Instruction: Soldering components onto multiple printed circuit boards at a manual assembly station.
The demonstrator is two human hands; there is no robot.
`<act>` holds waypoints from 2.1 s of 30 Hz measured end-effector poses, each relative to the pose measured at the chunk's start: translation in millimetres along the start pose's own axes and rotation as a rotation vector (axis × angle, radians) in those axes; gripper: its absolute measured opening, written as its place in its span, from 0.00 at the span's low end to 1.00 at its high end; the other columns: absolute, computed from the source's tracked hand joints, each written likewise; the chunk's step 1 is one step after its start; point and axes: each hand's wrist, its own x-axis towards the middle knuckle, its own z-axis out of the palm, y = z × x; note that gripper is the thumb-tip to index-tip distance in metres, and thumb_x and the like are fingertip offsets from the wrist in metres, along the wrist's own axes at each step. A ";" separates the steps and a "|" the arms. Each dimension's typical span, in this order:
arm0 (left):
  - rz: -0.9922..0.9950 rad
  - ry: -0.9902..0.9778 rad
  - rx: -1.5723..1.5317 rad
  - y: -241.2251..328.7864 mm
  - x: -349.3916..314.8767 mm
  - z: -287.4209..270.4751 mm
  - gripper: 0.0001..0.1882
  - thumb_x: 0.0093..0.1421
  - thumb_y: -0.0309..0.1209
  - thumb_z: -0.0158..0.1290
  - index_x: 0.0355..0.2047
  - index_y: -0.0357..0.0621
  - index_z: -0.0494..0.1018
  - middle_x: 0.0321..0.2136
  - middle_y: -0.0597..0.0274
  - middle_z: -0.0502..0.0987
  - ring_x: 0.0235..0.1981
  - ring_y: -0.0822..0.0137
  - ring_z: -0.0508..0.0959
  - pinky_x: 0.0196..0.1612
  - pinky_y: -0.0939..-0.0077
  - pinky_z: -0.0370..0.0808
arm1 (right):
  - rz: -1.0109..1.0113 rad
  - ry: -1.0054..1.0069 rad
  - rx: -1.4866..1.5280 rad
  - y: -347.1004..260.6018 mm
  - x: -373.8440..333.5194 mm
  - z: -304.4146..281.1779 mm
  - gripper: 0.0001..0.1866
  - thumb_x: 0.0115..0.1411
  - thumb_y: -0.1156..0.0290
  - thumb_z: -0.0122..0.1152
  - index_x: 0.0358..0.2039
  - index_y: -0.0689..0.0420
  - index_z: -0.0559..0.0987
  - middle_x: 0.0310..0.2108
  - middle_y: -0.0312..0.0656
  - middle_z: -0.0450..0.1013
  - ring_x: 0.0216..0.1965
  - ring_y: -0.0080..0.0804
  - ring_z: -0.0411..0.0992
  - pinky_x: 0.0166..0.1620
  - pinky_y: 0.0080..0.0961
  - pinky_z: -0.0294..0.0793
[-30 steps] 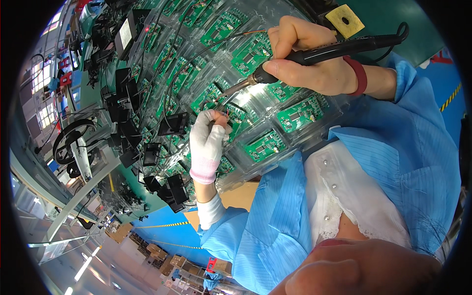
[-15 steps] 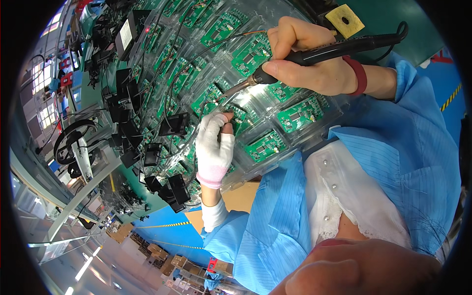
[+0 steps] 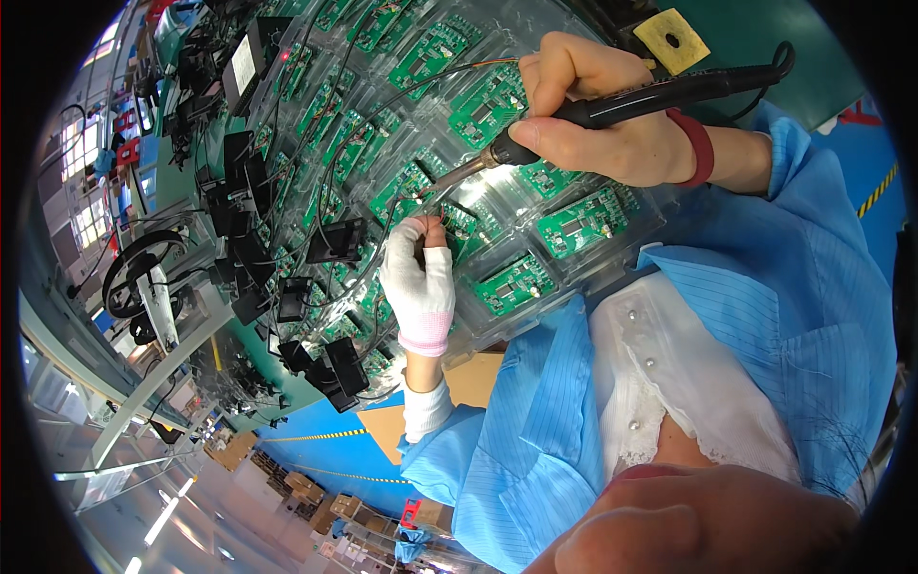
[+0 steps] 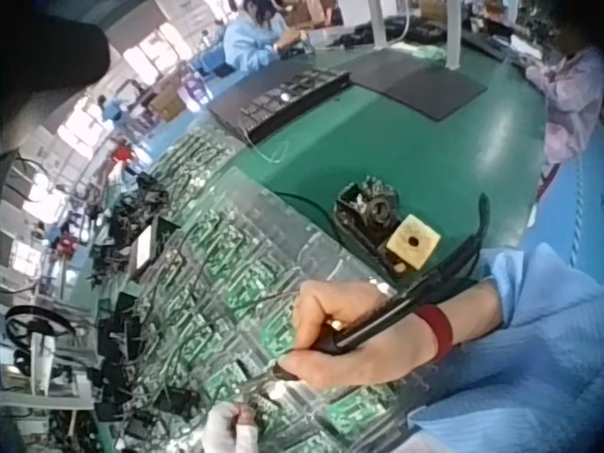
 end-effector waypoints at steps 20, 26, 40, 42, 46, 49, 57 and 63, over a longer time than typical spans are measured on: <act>0.321 -0.008 0.225 -3.9 1.5 2.2 0.08 0.46 0.19 0.54 0.29 0.37 0.71 0.35 0.56 0.68 0.32 0.64 0.69 0.35 0.76 0.68 | 0.018 -0.017 0.018 0.2 -1.1 -1.5 0.12 0.47 0.85 0.57 0.24 0.55 0.66 0.18 0.32 0.61 0.18 0.18 0.55 0.23 0.12 0.55; 0.214 -0.026 0.213 8.6 -1.4 9.6 0.06 0.44 0.19 0.54 0.25 0.38 0.72 0.36 0.57 0.67 0.31 0.65 0.68 0.32 0.78 0.67 | 0.004 -0.036 0.001 1.6 -1.7 -3.1 0.12 0.47 0.86 0.57 0.25 0.55 0.66 0.18 0.32 0.61 0.19 0.18 0.55 0.24 0.12 0.55; 0.018 -0.137 0.267 15.0 13.1 5.1 0.05 0.42 0.23 0.55 0.22 0.38 0.72 0.35 0.58 0.66 0.29 0.67 0.67 0.30 0.79 0.68 | -0.044 -0.079 -0.032 8.7 -2.2 -0.1 0.11 0.46 0.84 0.59 0.24 0.56 0.67 0.18 0.32 0.62 0.18 0.19 0.56 0.23 0.14 0.56; -0.042 -0.156 0.280 16.8 15.1 3.6 0.05 0.42 0.24 0.55 0.22 0.38 0.71 0.35 0.57 0.66 0.29 0.66 0.68 0.30 0.79 0.68 | 0.007 -0.041 -0.019 10.9 -3.1 1.1 0.10 0.47 0.79 0.63 0.23 0.56 0.69 0.16 0.32 0.65 0.15 0.20 0.59 0.20 0.14 0.57; -0.037 -0.158 0.277 9.1 15.5 1.0 0.05 0.42 0.24 0.55 0.21 0.38 0.71 0.35 0.57 0.67 0.30 0.66 0.68 0.31 0.78 0.69 | -0.009 -0.096 -0.069 10.9 -1.5 0.8 0.10 0.46 0.81 0.62 0.23 0.56 0.68 0.17 0.32 0.64 0.16 0.20 0.58 0.21 0.15 0.57; 0.008 -0.156 0.273 6.3 15.9 -1.4 0.05 0.42 0.25 0.55 0.21 0.38 0.71 0.35 0.56 0.67 0.30 0.65 0.68 0.32 0.77 0.69 | -0.055 -0.160 -0.129 9.8 -0.4 1.1 0.12 0.45 0.85 0.59 0.23 0.56 0.67 0.18 0.32 0.62 0.18 0.20 0.56 0.23 0.15 0.56; -0.011 -0.186 0.235 9.2 16.4 -2.3 0.05 0.42 0.24 0.54 0.21 0.37 0.72 0.35 0.56 0.67 0.30 0.65 0.68 0.31 0.78 0.68 | 0.047 -0.285 -0.263 7.0 -3.5 5.0 0.12 0.44 0.80 0.65 0.19 0.55 0.68 0.17 0.31 0.65 0.15 0.22 0.59 0.20 0.16 0.57; 0.032 -0.183 0.256 12.5 16.6 -2.7 0.04 0.41 0.23 0.54 0.21 0.38 0.72 0.34 0.57 0.67 0.29 0.67 0.68 0.29 0.80 0.67 | 0.070 -0.312 -0.277 5.5 -2.9 7.0 0.11 0.43 0.79 0.66 0.18 0.56 0.69 0.17 0.31 0.65 0.15 0.21 0.59 0.19 0.16 0.57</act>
